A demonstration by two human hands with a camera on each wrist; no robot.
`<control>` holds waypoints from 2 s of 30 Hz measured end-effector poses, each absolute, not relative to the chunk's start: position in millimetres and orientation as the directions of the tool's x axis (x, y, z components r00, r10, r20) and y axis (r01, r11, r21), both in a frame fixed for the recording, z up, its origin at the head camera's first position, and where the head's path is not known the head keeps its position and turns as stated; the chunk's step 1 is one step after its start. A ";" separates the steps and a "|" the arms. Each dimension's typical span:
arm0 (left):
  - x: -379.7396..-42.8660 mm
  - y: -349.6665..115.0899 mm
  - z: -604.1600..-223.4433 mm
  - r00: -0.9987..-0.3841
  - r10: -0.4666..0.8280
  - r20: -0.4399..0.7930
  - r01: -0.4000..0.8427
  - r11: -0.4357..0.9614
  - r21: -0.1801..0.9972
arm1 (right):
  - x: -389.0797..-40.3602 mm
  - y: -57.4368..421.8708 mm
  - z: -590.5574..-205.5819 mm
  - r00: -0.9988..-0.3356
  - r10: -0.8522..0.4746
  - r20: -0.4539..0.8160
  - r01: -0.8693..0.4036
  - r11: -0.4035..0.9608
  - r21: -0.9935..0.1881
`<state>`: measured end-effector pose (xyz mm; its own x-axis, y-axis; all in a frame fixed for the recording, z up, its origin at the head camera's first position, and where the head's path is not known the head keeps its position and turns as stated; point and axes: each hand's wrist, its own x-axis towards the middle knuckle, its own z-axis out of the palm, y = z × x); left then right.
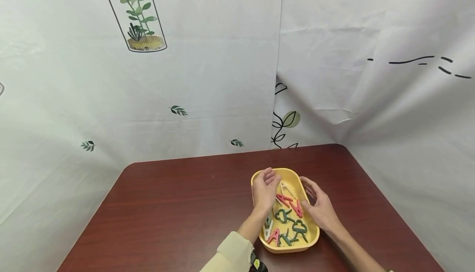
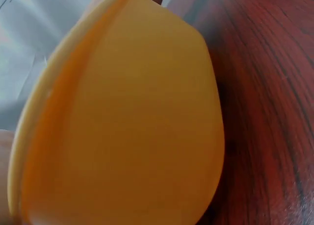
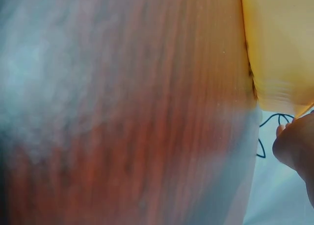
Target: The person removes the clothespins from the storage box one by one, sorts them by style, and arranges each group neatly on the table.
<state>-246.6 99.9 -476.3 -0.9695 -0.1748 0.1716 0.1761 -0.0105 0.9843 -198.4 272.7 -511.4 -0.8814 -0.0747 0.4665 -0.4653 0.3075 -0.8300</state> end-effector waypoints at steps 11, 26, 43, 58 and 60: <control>-249.0 107.1 -480.9 -0.974 -0.170 0.151 0.132 0.118 0.984 | -200.0 273.5 -513.6 -0.876 -0.072 0.476 -0.477 0.264 -0.838; -251.8 117.3 -486.3 -0.963 -0.244 0.115 0.044 0.276 0.960 | -198.7 272.8 -512.9 -0.878 -0.064 0.474 -0.474 0.251 -0.844; -255.8 119.1 -498.3 -0.964 -0.172 0.204 0.086 0.524 0.847 | -200.6 274.1 -514.7 -0.871 -0.068 0.487 -0.488 0.231 -0.842; -252.7 125.7 -499.9 -0.966 -0.121 0.227 0.097 0.645 0.758 | -199.9 274.3 -515.6 -0.884 -0.057 0.463 -0.461 0.259 -0.849; -253.0 125.9 -499.2 -0.967 -0.123 0.224 0.093 0.645 0.759 | -199.8 273.9 -515.0 -0.886 -0.055 0.460 -0.458 0.263 -0.849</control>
